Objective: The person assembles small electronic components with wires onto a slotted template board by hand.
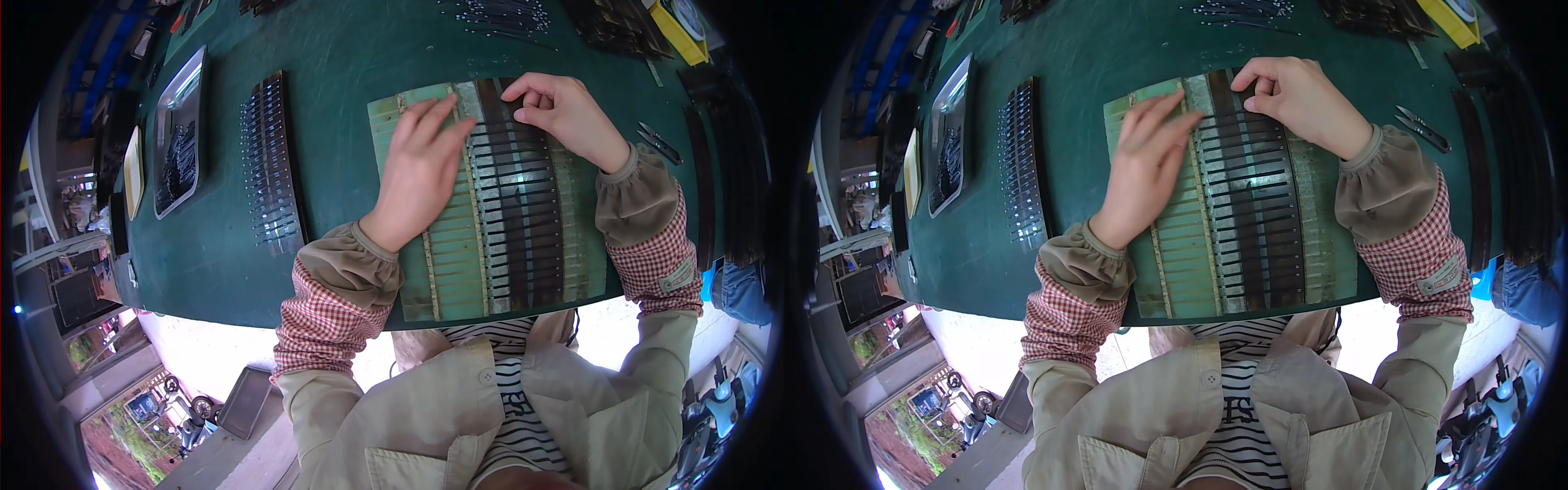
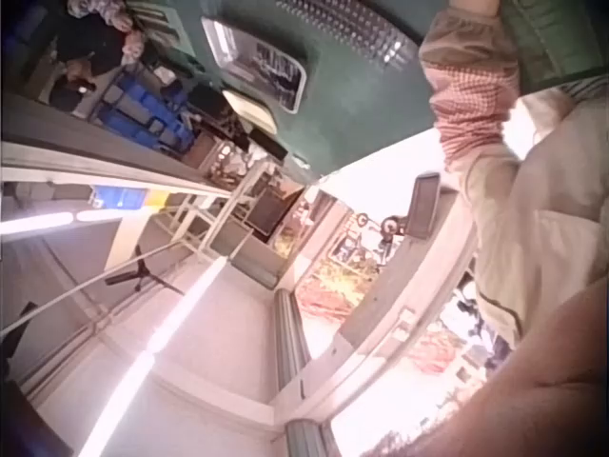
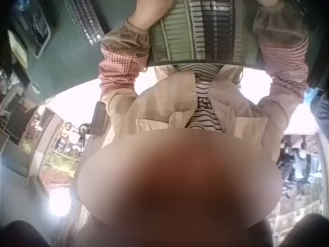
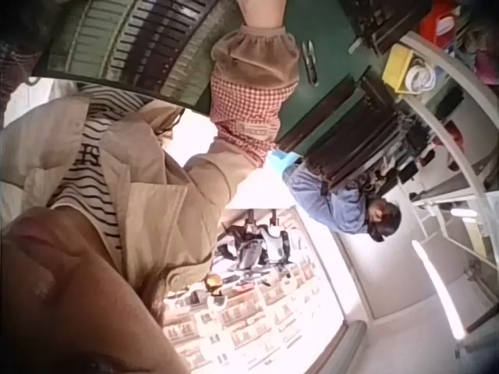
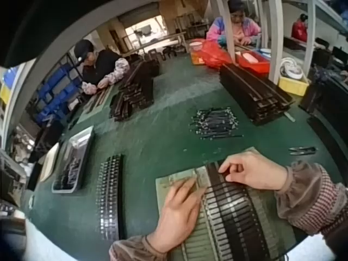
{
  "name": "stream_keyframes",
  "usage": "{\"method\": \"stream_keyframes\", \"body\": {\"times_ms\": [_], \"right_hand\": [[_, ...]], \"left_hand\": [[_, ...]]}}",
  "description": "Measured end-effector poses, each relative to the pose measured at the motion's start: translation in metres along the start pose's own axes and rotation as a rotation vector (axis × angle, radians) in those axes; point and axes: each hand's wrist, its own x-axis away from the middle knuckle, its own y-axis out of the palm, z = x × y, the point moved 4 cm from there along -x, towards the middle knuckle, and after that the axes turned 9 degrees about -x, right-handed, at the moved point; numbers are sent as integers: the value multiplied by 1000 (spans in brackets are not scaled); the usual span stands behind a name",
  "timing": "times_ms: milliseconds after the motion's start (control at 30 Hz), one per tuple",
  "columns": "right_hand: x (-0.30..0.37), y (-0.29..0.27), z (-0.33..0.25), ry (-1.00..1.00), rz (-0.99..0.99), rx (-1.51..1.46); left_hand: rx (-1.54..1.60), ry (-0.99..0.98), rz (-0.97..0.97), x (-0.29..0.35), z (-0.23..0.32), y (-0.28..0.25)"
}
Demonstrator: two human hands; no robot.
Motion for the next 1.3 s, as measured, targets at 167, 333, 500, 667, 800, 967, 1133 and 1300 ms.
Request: {"method": "stream_keyframes", "body": {"times_ms": [167, 333, 500, 667, 800, 967, 1133, 1300], "right_hand": [[14, 15, -30, -80, 107, 360], [23, 0, -63, -61, 223, 270], [-8, -15, -88, 17, 217, 155], [-81, -6, -90, -238, 196, 356], [-116, 26, -97, -320, 236, 554], [-139, 37, -96, -247, 138, 668], [-142, 39, -96, -409, 164, 685], [-126, 30, -103, -338, 281, 571]], "left_hand": [[-172, 84, -70, 8, 5, -17], [-23, 30, -1, 34, -8, -62], [283, -110, 85, 43, -23, -100], [320, -87, 86, 36, -30, -118], [339, -106, 81, 37, -44, -127], [371, -120, 70, 32, -65, -129], [371, -115, 83, 31, -74, -125], [380, -132, 96, 35, -67, -127]]}}
